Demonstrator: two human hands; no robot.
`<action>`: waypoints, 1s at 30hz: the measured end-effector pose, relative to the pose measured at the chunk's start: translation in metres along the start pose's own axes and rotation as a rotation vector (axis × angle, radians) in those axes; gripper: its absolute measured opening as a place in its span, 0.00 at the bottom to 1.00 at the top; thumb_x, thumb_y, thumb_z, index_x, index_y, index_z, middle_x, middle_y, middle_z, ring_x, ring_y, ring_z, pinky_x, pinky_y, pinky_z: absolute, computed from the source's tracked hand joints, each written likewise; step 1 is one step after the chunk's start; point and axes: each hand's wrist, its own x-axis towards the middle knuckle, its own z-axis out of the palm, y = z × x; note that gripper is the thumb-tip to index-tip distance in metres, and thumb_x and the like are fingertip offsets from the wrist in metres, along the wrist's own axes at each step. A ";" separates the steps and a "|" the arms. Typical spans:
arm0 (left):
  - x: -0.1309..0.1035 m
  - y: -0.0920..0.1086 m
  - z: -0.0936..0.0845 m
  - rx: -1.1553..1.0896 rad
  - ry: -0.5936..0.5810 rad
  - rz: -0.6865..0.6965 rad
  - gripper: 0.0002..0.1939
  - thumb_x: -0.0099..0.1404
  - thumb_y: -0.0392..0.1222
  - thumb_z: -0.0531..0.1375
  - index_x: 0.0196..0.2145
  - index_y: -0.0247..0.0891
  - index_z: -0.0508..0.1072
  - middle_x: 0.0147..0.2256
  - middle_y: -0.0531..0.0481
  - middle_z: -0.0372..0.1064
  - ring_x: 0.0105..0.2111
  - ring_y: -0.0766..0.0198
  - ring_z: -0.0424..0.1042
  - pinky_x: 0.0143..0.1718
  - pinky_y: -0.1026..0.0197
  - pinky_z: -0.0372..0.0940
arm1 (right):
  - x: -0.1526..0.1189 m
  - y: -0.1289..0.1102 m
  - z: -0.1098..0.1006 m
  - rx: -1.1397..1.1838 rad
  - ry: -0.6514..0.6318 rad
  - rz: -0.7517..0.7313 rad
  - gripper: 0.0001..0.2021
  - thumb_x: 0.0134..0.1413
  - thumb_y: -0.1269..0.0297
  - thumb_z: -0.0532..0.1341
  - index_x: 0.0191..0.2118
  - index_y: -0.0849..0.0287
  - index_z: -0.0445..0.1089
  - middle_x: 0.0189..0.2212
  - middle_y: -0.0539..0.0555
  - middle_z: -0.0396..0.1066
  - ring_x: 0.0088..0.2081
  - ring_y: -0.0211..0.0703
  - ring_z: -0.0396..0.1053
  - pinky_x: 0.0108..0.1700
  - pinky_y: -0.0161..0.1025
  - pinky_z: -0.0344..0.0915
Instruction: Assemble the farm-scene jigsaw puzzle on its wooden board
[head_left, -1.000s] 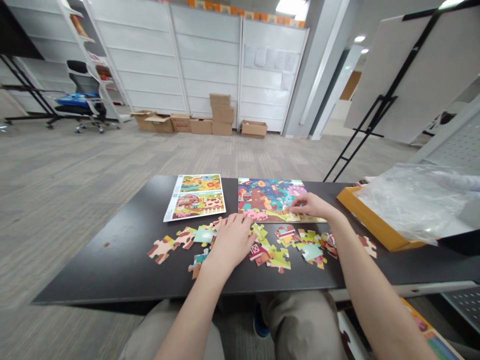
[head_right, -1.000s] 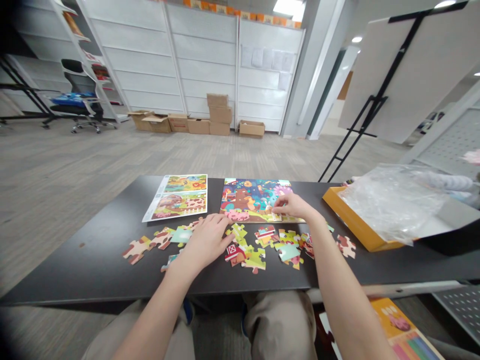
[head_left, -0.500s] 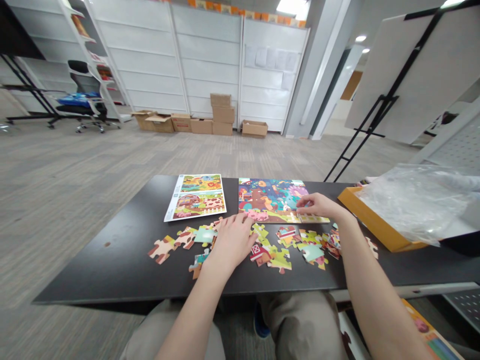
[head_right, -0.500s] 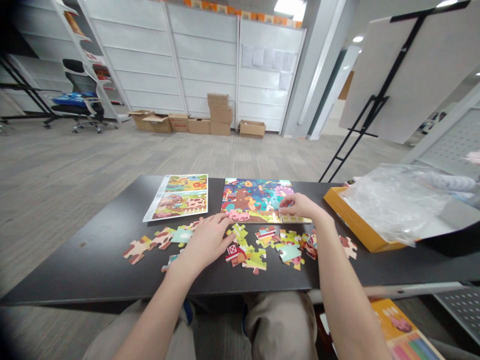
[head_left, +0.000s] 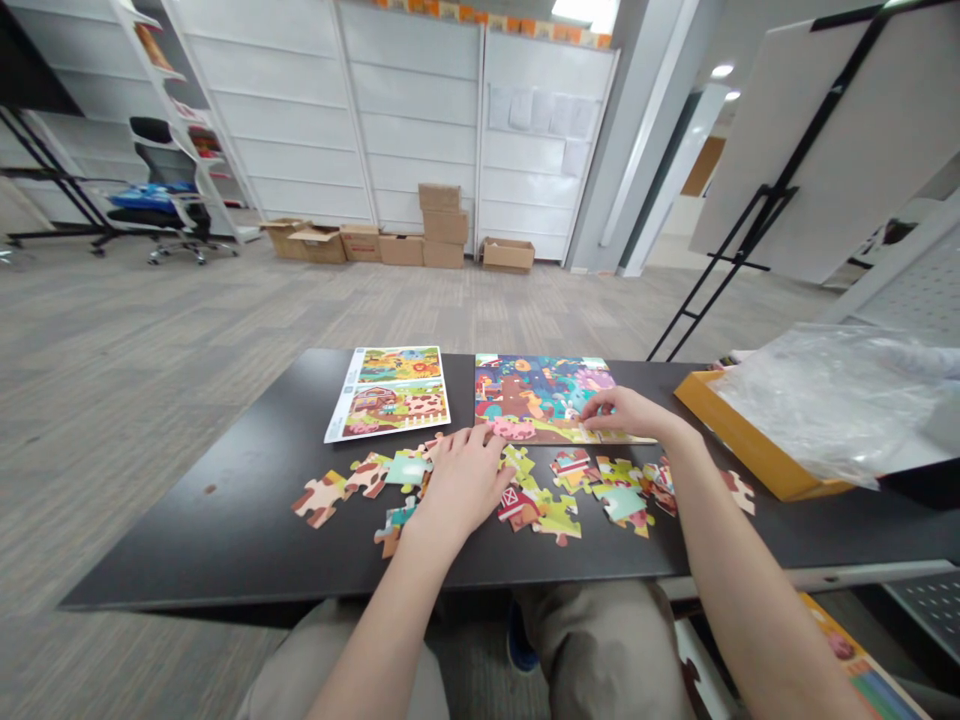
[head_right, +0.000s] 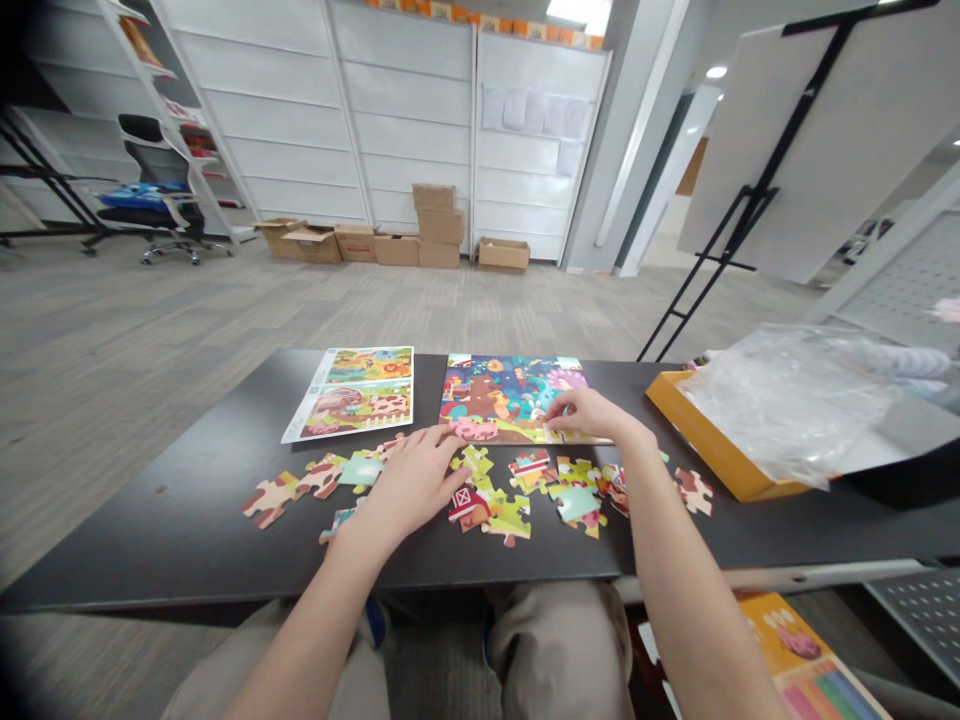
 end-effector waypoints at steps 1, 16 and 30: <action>0.000 0.000 0.000 0.003 -0.004 -0.002 0.16 0.70 0.47 0.57 0.53 0.41 0.71 0.58 0.42 0.67 0.55 0.49 0.67 0.56 0.47 0.62 | 0.000 0.000 0.000 0.002 0.001 0.002 0.17 0.46 0.47 0.68 0.34 0.56 0.81 0.36 0.54 0.80 0.37 0.49 0.71 0.40 0.41 0.65; 0.000 0.001 0.001 0.008 -0.012 -0.005 0.17 0.70 0.47 0.57 0.54 0.41 0.71 0.58 0.40 0.66 0.56 0.47 0.67 0.57 0.44 0.61 | 0.001 0.006 -0.003 -0.017 0.010 0.006 0.19 0.50 0.45 0.65 0.36 0.56 0.81 0.35 0.54 0.80 0.38 0.49 0.71 0.42 0.42 0.66; 0.000 -0.001 0.001 -0.023 -0.010 0.021 0.17 0.69 0.45 0.58 0.53 0.40 0.71 0.56 0.40 0.68 0.57 0.47 0.66 0.58 0.45 0.61 | -0.013 -0.007 -0.006 -0.032 -0.097 0.016 0.26 0.38 0.50 0.72 0.45 0.54 0.76 0.39 0.54 0.74 0.39 0.47 0.68 0.41 0.40 0.65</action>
